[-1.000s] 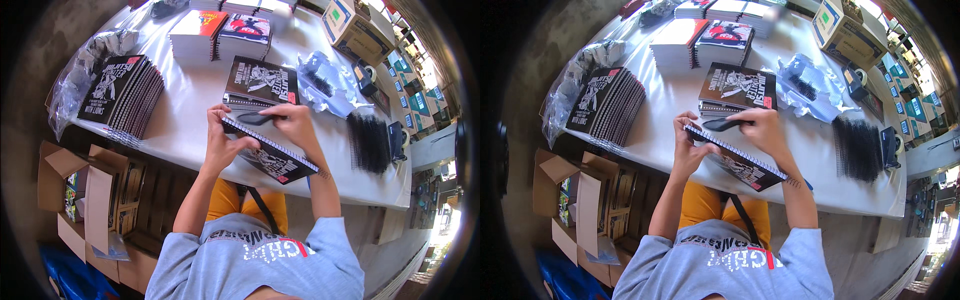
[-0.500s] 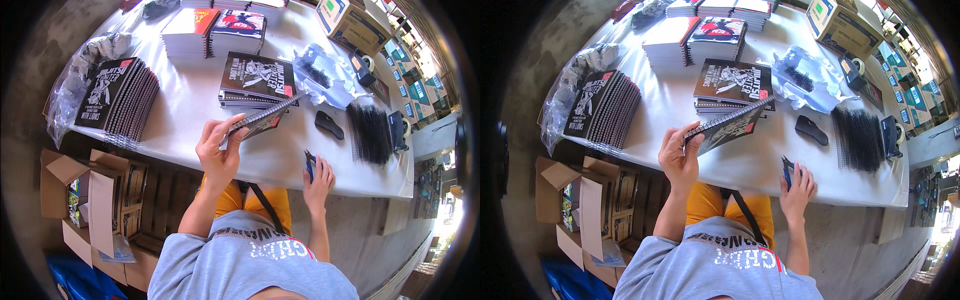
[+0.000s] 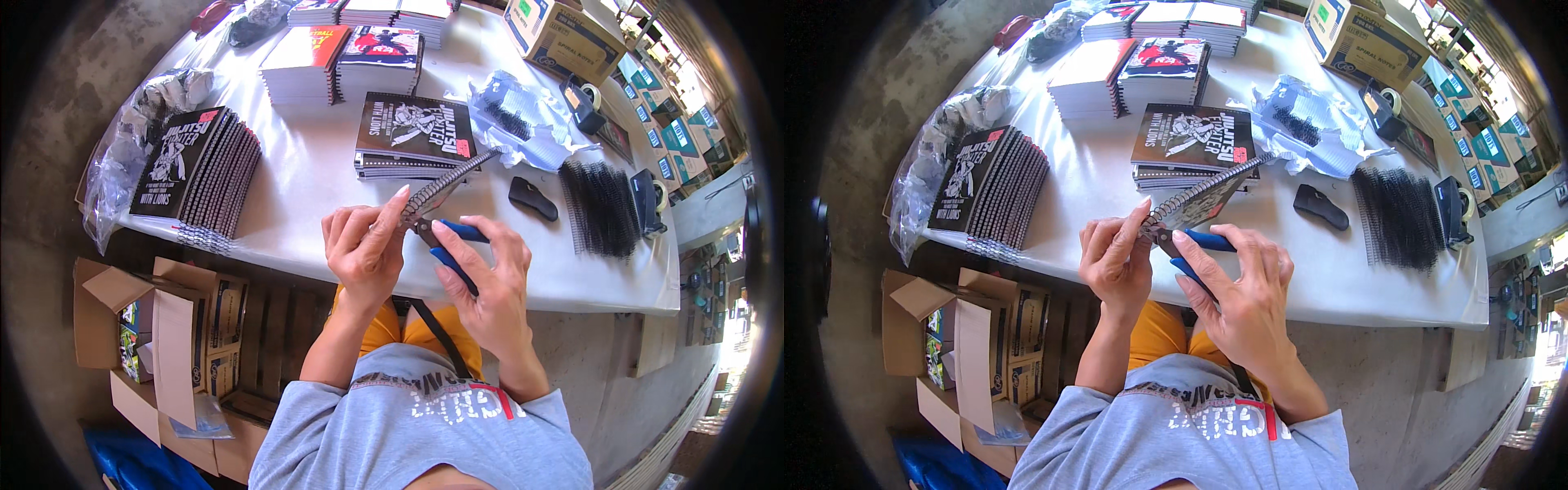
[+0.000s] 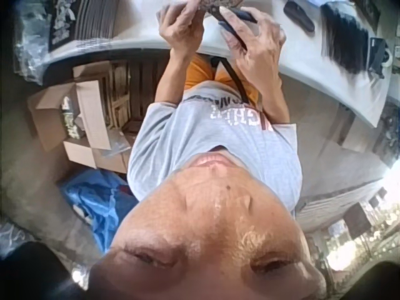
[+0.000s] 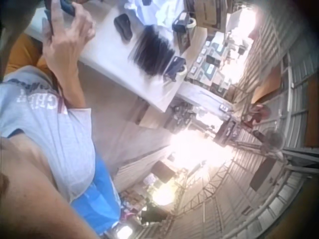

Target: The person binds books by inserting a plastic spiral into the pre-punched holes and then uses a blue tool to crimp the ends of the spiral. The person then places the finished books into a cardboard box.

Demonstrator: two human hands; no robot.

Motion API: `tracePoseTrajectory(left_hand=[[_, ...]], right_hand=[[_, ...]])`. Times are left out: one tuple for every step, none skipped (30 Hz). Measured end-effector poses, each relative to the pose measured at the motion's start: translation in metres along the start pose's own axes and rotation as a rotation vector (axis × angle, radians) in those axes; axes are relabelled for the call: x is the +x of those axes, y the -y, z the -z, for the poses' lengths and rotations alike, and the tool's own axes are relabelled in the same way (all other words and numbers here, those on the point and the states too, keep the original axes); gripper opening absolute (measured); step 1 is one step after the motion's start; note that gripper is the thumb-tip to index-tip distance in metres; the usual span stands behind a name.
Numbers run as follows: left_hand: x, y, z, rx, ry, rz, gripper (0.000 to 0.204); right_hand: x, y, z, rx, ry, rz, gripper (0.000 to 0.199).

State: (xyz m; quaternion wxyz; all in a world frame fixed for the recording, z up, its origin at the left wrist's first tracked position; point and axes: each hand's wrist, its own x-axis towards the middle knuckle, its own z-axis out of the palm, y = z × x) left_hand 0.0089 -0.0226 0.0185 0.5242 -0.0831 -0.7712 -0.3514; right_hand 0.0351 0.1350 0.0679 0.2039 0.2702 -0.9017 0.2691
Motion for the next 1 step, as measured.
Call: tracePoseTrajectory(left_hand=[[-0.0004,0.0001,0.0003,0.008,-0.005,-0.016,0.041]], right_hand=[[-0.0027,0.0008,0.0003,0.063,0.052,-0.049,0.040]])
